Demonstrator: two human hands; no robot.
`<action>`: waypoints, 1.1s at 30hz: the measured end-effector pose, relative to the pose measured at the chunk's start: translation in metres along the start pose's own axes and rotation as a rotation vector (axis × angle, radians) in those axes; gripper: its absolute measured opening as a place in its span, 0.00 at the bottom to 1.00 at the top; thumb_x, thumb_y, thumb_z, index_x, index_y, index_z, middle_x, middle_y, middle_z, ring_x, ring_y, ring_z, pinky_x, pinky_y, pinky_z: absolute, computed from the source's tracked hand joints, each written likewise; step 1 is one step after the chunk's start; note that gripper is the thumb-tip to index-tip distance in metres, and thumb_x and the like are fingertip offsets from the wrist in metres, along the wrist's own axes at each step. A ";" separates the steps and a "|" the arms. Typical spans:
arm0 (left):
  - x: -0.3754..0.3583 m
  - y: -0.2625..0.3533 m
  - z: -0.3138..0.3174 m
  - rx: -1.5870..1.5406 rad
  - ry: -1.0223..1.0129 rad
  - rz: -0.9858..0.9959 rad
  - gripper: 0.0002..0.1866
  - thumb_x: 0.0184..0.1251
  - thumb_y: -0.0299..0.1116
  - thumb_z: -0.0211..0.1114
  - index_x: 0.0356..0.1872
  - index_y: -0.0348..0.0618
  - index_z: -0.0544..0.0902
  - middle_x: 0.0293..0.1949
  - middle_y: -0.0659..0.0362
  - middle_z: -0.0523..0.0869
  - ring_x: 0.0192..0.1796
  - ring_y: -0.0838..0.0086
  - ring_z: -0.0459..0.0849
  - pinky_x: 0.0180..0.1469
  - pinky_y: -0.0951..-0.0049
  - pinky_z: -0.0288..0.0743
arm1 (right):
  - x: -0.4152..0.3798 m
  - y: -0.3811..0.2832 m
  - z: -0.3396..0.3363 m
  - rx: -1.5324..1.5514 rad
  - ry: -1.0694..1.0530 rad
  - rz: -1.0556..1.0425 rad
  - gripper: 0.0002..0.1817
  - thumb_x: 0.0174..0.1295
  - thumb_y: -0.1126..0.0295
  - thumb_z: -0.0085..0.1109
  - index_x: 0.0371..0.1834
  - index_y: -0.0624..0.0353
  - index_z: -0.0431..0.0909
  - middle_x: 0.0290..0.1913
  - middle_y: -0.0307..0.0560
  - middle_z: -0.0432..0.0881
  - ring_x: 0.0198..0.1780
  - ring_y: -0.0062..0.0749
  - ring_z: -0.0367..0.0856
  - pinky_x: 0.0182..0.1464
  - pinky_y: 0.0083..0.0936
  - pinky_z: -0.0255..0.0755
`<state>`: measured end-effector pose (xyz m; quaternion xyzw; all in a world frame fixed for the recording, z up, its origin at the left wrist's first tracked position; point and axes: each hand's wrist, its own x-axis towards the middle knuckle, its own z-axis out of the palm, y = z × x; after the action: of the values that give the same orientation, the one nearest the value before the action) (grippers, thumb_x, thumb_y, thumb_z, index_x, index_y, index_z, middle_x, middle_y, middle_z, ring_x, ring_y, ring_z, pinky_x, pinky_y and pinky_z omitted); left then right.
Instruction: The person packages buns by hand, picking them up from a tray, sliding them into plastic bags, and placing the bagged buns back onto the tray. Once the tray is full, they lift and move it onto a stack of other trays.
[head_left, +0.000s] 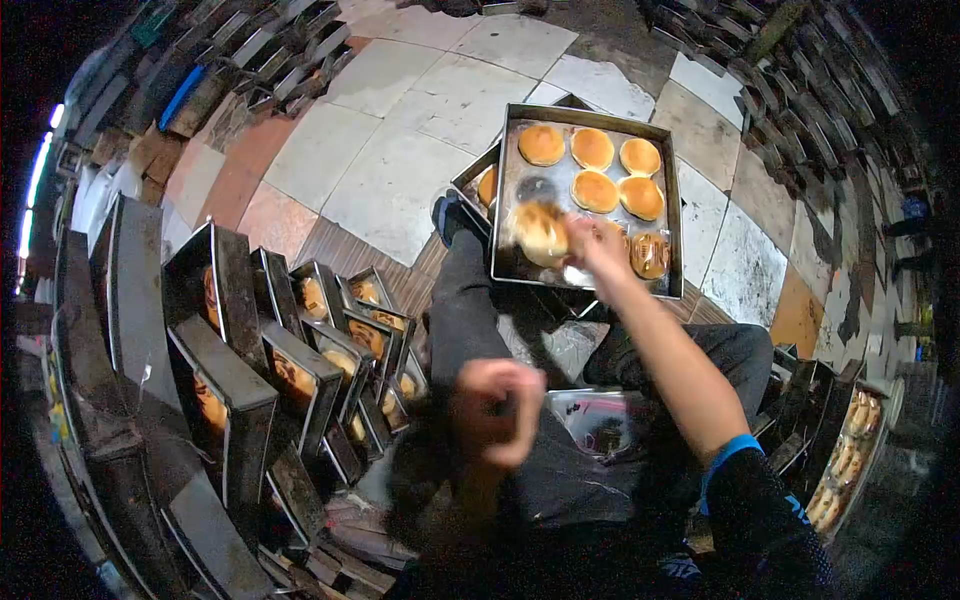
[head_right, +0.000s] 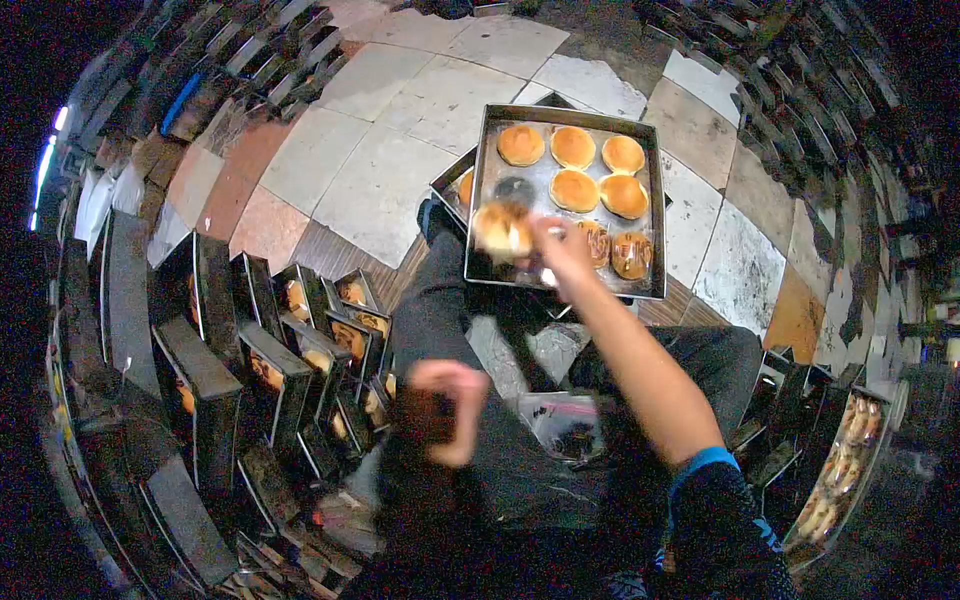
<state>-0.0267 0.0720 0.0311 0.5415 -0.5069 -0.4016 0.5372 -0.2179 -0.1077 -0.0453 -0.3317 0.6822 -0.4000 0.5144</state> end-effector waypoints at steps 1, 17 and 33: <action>0.000 0.011 0.024 0.227 -0.119 0.134 0.12 0.60 0.35 0.70 0.40 0.42 0.80 0.34 0.55 0.81 0.40 0.59 0.80 0.46 0.64 0.71 | 0.037 0.031 -0.016 -0.263 0.082 -0.193 0.22 0.66 0.54 0.58 0.48 0.65 0.79 0.40 0.56 0.86 0.41 0.40 0.84 0.41 0.43 0.76; -0.034 0.002 0.071 0.461 -0.664 -0.084 0.17 0.67 0.42 0.64 0.44 0.36 0.84 0.36 0.44 0.85 0.38 0.52 0.85 0.43 0.59 0.78 | -0.203 0.011 -0.146 -0.690 -0.013 -0.928 0.05 0.57 0.80 0.60 0.35 0.63 0.82 0.38 0.52 0.84 0.40 0.47 0.84 0.43 0.34 0.78; 0.030 -0.112 -0.027 -0.324 0.559 -0.427 0.10 0.69 0.34 0.63 0.36 0.36 0.79 0.30 0.57 0.82 0.32 0.75 0.81 0.35 0.75 0.78 | 0.074 -0.032 -0.003 -0.783 -0.108 -0.624 0.31 0.66 0.48 0.56 0.53 0.72 0.76 0.51 0.68 0.79 0.54 0.57 0.78 0.57 0.44 0.70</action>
<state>0.0181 0.0366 -0.0738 0.6314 -0.1467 -0.4162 0.6377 -0.2382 -0.1858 -0.0484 -0.7082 0.6217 -0.2310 0.2420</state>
